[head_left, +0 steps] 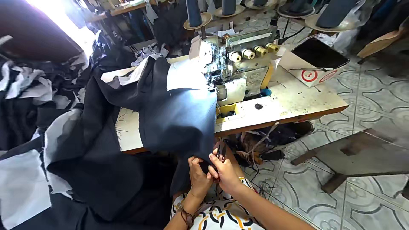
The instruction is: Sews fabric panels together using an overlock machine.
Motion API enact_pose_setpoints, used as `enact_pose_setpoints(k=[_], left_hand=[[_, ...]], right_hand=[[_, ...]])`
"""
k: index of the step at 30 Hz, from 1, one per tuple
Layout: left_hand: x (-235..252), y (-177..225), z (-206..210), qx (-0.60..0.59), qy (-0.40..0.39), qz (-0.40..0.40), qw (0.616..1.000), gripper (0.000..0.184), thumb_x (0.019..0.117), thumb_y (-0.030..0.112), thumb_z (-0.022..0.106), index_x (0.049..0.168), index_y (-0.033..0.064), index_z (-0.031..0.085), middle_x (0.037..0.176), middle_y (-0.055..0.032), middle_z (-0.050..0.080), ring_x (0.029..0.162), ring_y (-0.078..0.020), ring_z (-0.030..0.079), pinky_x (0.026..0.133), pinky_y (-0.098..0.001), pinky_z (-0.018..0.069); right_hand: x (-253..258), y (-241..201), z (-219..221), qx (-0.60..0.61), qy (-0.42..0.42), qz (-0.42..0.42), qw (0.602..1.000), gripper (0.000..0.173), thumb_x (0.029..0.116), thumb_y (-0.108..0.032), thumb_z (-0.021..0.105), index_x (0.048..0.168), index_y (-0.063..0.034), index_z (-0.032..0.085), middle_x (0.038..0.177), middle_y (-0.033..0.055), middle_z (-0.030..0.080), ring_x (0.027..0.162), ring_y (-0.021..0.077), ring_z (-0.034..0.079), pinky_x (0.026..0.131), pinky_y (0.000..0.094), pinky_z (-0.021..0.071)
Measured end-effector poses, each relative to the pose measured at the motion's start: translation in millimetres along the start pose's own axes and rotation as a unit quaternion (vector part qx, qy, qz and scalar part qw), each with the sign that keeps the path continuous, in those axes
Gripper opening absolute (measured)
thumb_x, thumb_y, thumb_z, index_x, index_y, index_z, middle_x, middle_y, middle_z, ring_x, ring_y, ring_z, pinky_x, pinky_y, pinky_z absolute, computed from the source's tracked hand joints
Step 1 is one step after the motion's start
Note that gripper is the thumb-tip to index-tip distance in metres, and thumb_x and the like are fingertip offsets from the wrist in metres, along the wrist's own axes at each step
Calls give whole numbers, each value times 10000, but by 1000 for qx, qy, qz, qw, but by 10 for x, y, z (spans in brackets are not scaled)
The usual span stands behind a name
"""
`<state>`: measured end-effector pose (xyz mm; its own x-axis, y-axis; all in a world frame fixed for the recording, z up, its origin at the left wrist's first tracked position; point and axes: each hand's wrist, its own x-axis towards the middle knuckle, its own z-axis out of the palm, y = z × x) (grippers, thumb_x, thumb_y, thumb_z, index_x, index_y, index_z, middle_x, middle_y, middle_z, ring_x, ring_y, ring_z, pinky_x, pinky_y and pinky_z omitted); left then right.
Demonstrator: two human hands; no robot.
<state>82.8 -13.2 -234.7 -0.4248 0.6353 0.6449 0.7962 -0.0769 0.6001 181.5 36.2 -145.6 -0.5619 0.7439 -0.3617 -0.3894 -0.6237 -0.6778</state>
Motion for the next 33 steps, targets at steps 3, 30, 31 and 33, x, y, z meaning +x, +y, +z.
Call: enact_pose_setpoints(k=[3, 30, 31, 33], left_hand=[[-43, -31, -11, 5, -1, -13, 1000, 288, 909, 272, 628, 918, -13, 589, 1050, -184, 547, 981, -181, 584, 895, -217, 491], [724, 1185, -1865, -204, -148, 31, 967, 203, 1081, 292, 479, 1220, 286, 627, 1135, 238, 649, 1025, 134, 593, 881, -77, 484], [771, 1254, -1930, -208, -163, 52, 963, 204, 1070, 244, 494, 1221, 248, 631, 1136, 212, 651, 1035, 123, 591, 896, -79, 478], [803, 1255, -1985, -225, -179, 48, 957, 235, 1048, 175, 505, 1218, 221, 660, 1132, 194, 667, 1041, 107, 600, 908, -91, 481]], right_hand=[[-17, -24, -16, 2, -4, -7, 1000, 89, 1076, -56, 436, 1013, -109, 469, 539, -51, 471, 384, 52, 459, 431, 212, 490], [294, 328, -139, -31, -14, 72, 997, 112, 1023, -23, 573, 982, -81, 487, 612, -45, 507, 458, 56, 480, 514, 234, 525], [216, 286, -171, -33, -33, 84, 995, 106, 1031, -23, 556, 982, -88, 488, 593, -57, 496, 453, 47, 475, 517, 229, 525], [-23, 126, -294, -44, -113, 97, 988, 120, 1036, -28, 510, 978, -128, 480, 554, -93, 482, 446, 24, 483, 521, 220, 532]])
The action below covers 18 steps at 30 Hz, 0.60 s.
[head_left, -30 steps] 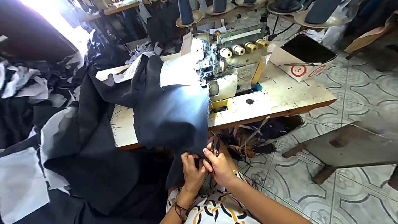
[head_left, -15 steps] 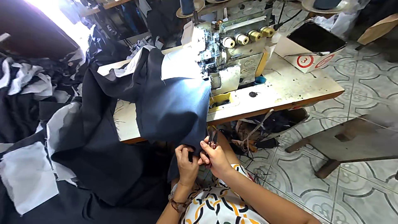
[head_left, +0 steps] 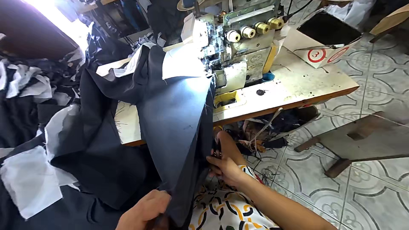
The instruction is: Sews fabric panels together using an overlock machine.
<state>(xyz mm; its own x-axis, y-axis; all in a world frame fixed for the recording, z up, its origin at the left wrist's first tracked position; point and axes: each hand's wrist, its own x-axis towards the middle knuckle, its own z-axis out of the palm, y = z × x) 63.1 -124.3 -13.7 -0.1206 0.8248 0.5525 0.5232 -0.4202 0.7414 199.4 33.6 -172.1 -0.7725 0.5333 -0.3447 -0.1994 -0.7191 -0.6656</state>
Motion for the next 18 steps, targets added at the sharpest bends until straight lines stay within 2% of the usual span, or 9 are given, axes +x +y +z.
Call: enact_pose_setpoints(k=[3, 6, 8, 9, 10, 12, 14, 16, 18], left_hand=[[-66, -99, -32, -73, -20, -44, 996, 287, 1025, 133, 503, 1203, 236, 703, 1129, 188, 692, 1048, 76, 621, 915, -121, 498], [-58, -181, -3, -105, -59, -55, 991, 284, 1025, 130, 505, 1196, 232, 708, 1119, 177, 694, 1042, 72, 619, 910, -131, 503], [15, -135, -105, -71, -47, -46, 995, 267, 1006, 198, 550, 1208, 278, 705, 1138, 217, 691, 1061, 95, 611, 921, -121, 495], [43, -94, -211, -47, -25, -42, 998, 258, 995, 261, 586, 1220, 299, 705, 1151, 232, 687, 1077, 96, 606, 935, -125, 488], [32, -64, -341, -39, 2, -38, 999, 261, 977, 310, 622, 1220, 278, 714, 1154, 198, 697, 1086, 57, 619, 946, -162, 499], [15, 36, -541, -56, 6, -41, 998, 241, 941, 309, 651, 1118, 166, 732, 1027, 95, 708, 973, -21, 642, 854, -216, 524], [151, 211, -473, -68, -97, -69, 991, 300, 1002, 269, 584, 1231, 119, 709, 1092, 69, 726, 1012, 5, 652, 894, -185, 528], [248, 216, -237, -60, -218, -107, 968, 302, 1040, 183, 501, 1268, 62, 656, 1112, 5, 708, 1035, 17, 628, 920, -165, 506], [132, 36, 40, -78, -286, -137, 945, 294, 967, 22, 495, 1183, -47, 682, 1011, -141, 712, 949, -97, 657, 858, -228, 530]], right_hand=[[-323, -126, -306, -18, -77, 3, 997, 145, 981, -108, 493, 905, -212, 559, 515, -129, 513, 423, 4, 517, 497, 209, 544], [-239, -123, -611, -26, 82, -4, 996, 149, 1095, -150, 399, 969, -137, 478, 545, -89, 452, 423, 26, 453, 482, 204, 504], [-142, -99, -632, 10, 168, 8, 986, 204, 1130, -221, 361, 981, -117, 454, 574, -63, 428, 433, 40, 411, 478, 199, 469], [-181, -122, -546, 3, 153, 9, 988, 228, 1131, -224, 345, 962, -121, 458, 558, -67, 430, 429, 42, 428, 484, 209, 489], [-271, -142, -425, -10, 106, 5, 994, 252, 1124, -221, 331, 938, -136, 477, 532, -79, 451, 423, 40, 464, 491, 222, 516], [-465, -112, -220, -14, -34, -5, 999, 200, 1072, -251, 396, 920, -193, 511, 521, -110, 508, 429, 33, 527, 497, 236, 548], [-528, -22, -160, -9, -127, -23, 992, 78, 970, -254, 650, 926, -236, 589, 561, -139, 563, 457, 4, 554, 504, 216, 554], [-520, 66, -192, -40, -119, -28, 992, 125, 924, -104, 664, 934, -215, 609, 621, -144, 605, 481, -29, 534, 495, 173, 509], [-559, 119, -211, -58, -55, -14, 997, 161, 950, -39, 608, 922, -197, 601, 667, -138, 634, 497, -37, 529, 493, 160, 490]])
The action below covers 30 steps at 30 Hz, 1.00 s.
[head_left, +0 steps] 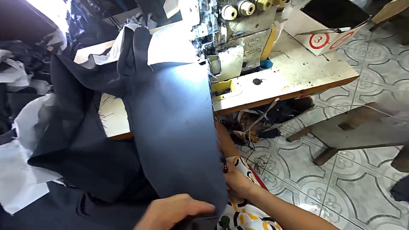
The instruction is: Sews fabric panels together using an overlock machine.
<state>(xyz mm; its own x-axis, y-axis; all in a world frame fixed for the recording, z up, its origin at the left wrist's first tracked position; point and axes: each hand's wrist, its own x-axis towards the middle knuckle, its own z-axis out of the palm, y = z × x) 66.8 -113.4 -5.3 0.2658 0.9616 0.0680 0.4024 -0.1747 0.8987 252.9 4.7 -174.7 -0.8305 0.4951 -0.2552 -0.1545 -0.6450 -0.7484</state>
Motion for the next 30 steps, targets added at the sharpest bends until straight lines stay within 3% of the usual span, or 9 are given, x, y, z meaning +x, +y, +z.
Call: enact_pose_setpoints(k=[4, 9, 12, 16, 21, 23, 25, 27, 30], left_hand=[[-55, -456, 461, 23, -65, -23, 997, 390, 898, -71, 561, 1270, -53, 679, 933, -197, 680, 837, -207, 658, 769, -269, 551], [1, -548, 563, 120, -125, -31, 984, 490, 874, -31, 590, 1360, 9, 644, 835, -163, 634, 646, -248, 616, 577, -350, 536], [70, -599, 588, 118, -188, -33, 974, 493, 861, -31, 605, 1353, -11, 642, 869, -192, 666, 670, -309, 662, 586, -434, 558], [190, -620, 579, 109, -237, -41, 965, 478, 885, -27, 598, 1363, -33, 621, 917, -221, 682, 716, -349, 688, 616, -478, 568], [392, -651, 426, 110, -308, -42, 944, 450, 922, 3, 615, 1371, -20, 614, 1018, -251, 714, 844, -410, 724, 712, -583, 570], [609, -633, 142, 181, -224, -3, 958, 309, 943, 155, 689, 1235, 59, 724, 960, -156, 747, 817, -325, 735, 696, -549, 589], [1008, -639, -249, 318, -21, 44, 947, 302, 968, 292, 653, 1186, 98, 730, 1007, -105, 724, 877, -263, 717, 725, -477, 607], [1472, -713, -713, 460, 104, 29, 881, 464, 1011, 417, 557, 1349, 117, 663, 1289, -143, 673, 1139, -328, 676, 901, -533, 570], [1919, -875, -1256, 512, 90, -85, 850, 707, 996, 645, 438, 1527, 183, 507, 1540, -196, 484, 1352, -440, 507, 1052, -642, 402]], right_hand=[[-188, -29, -3, -8, -4, -23, 1000, 177, 992, -70, 520, 957, -229, 591, 683, -138, 665, 541, -12, 609, 539, 185, 542], [-352, -87, 5, -35, 0, -42, 999, 261, 1019, -74, 433, 888, -253, 571, 614, -177, 591, 477, -80, 507, 458, 110, 436], [-397, -27, 12, -75, 58, -40, 995, 279, 1013, -66, 396, 861, -231, 562, 614, -186, 570, 464, -95, 461, 442, 103, 397], [-425, 23, -49, -127, 56, -89, 986, 237, 1080, -360, 470, 911, -229, 572, 660, -204, 568, 500, -111, 470, 466, 103, 416], [-386, 36, -128, -209, 66, -126, 967, 95, 990, -88, 576, 940, -78, 655, 750, -134, 640, 643, -87, 574, 598, 144, 495], [-358, -16, -135, -197, 66, -127, 970, 112, 985, -54, 576, 936, -76, 674, 761, -130, 674, 669, -77, 615, 630, 158, 529], [-281, -87, -107, -165, 79, -119, 976, 154, 985, -37, 555, 924, -126, 665, 733, -151, 665, 617, -78, 589, 574, 150, 501], [-143, -181, -96, -133, 90, -114, 980, 208, 988, -32, 530, 906, -175, 656, 709, -150, 675, 573, -62, 592, 536, 158, 508], [148, -300, -175, -120, 99, -126, 980, 237, 977, -78, 542, 814, -221, 638, 656, -140, 650, 515, -59, 548, 484, 152, 460]])
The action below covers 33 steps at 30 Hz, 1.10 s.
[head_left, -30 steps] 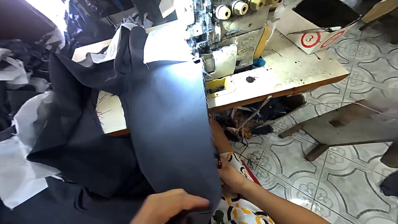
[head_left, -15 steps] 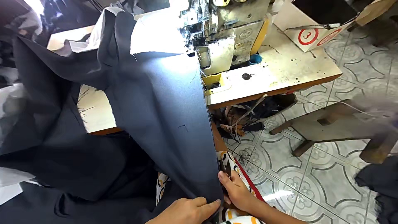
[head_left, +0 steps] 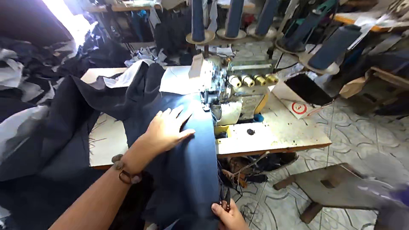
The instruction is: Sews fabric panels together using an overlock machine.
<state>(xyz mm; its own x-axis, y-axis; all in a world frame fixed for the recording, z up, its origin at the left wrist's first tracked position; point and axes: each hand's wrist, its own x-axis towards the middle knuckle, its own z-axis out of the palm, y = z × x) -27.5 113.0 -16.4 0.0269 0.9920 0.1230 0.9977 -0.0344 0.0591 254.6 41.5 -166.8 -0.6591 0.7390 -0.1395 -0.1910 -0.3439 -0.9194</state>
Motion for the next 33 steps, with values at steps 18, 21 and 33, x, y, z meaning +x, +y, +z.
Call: enact_pose_setpoints(k=[18, 21, 33], left_hand=[[1514, -490, -250, 29, -193, -190, 962, 1150, 766, 816, 658, 1656, 263, 184, 1702, -153, 182, 1446, -504, 355, 1006, -762, 365], [1402, -202, -556, -36, -183, -233, 954, 952, 923, 602, 662, 1647, 173, 216, 1690, -175, 211, 1496, -488, 278, 1100, -732, 269], [-235, 604, 383, -149, 117, -18, 982, 355, 973, 363, 609, 1027, 29, 718, 860, -122, 710, 802, -288, 713, 722, -517, 586]], right_hand=[[1407, -691, 127, 42, 36, -56, 997, 285, 968, -52, 504, 721, -193, 523, 480, -120, 467, 379, -35, 405, 385, 138, 347], [1549, -828, 198, 44, 87, -52, 994, 313, 995, -33, 501, 712, -166, 492, 469, -108, 438, 369, -29, 377, 380, 144, 329], [1263, -489, 383, 97, 142, -71, 982, 153, 1006, -34, 483, 882, -112, 529, 616, -76, 530, 486, -4, 473, 474, 174, 433]])
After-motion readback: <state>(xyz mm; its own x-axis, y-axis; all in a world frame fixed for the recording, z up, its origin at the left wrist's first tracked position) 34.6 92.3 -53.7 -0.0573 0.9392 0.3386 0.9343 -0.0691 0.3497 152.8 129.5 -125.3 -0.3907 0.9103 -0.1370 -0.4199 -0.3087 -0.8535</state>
